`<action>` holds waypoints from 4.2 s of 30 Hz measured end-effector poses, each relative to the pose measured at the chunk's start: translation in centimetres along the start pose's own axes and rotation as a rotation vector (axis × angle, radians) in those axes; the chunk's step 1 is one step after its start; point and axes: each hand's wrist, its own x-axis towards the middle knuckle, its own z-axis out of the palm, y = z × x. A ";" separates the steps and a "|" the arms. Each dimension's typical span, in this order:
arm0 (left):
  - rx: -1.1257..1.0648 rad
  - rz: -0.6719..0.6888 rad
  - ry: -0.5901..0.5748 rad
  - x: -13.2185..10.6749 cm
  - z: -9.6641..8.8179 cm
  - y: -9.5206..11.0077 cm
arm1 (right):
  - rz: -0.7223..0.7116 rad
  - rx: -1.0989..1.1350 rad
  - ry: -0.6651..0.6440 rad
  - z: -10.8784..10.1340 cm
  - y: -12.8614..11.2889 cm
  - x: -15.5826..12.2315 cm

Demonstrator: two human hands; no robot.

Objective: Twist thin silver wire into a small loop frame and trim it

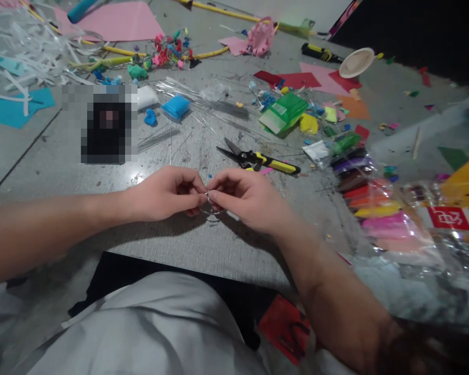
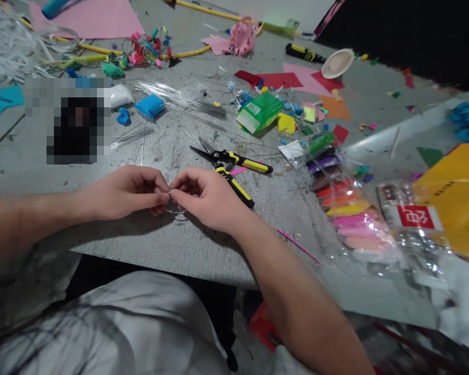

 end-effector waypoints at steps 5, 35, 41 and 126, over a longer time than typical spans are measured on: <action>0.008 0.015 -0.006 -0.1 0.0 -0.1 | 0.047 0.079 -0.041 -0.1 -0.2 -0.1; -0.002 0.023 0.015 0.0 0.0 0.3 | -0.044 -0.087 0.035 -0.3 -0.1 0.0; -0.068 -0.010 0.010 0.0 0.1 0.3 | -0.055 -0.086 0.033 -0.1 -0.3 -0.3; 0.127 0.020 0.019 -0.2 -0.2 0.4 | 0.089 -0.107 -0.048 0.3 -0.5 -1.0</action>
